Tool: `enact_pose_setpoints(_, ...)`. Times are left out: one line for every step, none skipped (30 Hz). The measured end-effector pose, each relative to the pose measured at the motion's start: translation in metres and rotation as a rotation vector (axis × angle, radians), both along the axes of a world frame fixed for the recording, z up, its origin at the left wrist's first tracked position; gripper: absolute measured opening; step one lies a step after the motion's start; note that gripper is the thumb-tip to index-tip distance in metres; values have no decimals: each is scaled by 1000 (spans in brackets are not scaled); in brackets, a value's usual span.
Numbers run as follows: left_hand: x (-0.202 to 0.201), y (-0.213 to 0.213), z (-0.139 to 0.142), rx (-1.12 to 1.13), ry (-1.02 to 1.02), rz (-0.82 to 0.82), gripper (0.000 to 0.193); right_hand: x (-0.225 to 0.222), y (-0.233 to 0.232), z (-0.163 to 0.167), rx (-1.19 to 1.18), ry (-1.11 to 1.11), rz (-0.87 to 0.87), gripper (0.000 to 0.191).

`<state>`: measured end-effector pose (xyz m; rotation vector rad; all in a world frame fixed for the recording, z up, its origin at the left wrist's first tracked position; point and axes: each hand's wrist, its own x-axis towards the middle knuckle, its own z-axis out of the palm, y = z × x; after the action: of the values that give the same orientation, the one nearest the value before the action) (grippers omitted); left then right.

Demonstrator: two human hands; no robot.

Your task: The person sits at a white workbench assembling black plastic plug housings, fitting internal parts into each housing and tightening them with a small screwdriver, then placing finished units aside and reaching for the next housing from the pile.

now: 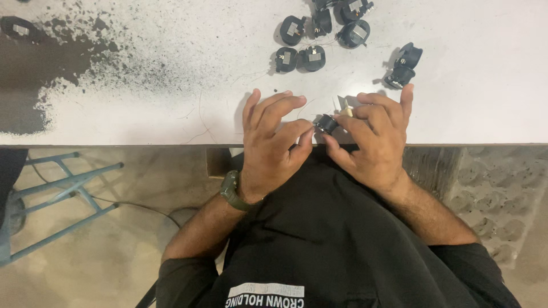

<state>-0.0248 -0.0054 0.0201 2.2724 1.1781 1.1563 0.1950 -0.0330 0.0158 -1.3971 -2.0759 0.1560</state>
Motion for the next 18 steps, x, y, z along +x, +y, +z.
enact_pose_setpoints(0,1,0,-7,-6,-13,25,0,0,0,-2,0,-4,35)
enact_pose_setpoints(0,3,0,-14,-13,-27,25,0,0,0,-1,0,-3,35)
enact_pose_setpoints(-1,4,0,8,1,-37,25,0,0,0,1,0,-3,35)
enact_pose_setpoints(-1,6,1,29,16,-49,25,0,0,1,2,0,-5,35)
enact_pose_setpoints(-2,7,2,49,30,-63,25,1,0,1,1,5,-7,34)
enact_pose_setpoints(-2,8,3,74,47,-92,25,1,0,1,-1,10,-7,34)
enact_pose_setpoints(-3,9,4,100,64,-121,25,1,0,2,-2,15,-7,34)
enact_pose_setpoints(-3,9,5,126,81,-149,25,1,0,2,-3,12,-7,34)
enact_pose_setpoints(-3,9,5,120,70,-160,25,1,0,2,-2,9,-6,34)
enact_pose_setpoints(-2,9,6,115,58,-169,24,0,1,2,-1,5,-4,35)
enact_pose_setpoints(-1,9,6,108,47,-177,24,1,1,2,3,-4,8,35)
enact_pose_setpoints(0,9,6,103,31,-172,23,1,1,3,5,-14,21,35)
enact_pose_setpoints(0,10,5,98,14,-167,23,1,1,3,6,-23,35,35)
enact_pose_setpoints(1,12,5,94,-3,-163,23,1,1,2,5,-13,41,34)
enact_pose_setpoints(1,12,6,95,9,-157,22,1,1,2,5,-4,44,34)
enact_pose_setpoints(0,14,6,99,22,-153,21,1,2,2,8,6,45,34)
enact_pose_setpoints(-1,15,7,104,34,-152,21,1,2,1,9,14,39,34)
enact_pose_setpoints(-3,16,8,110,55,-177,21,2,2,1,8,24,32,34)
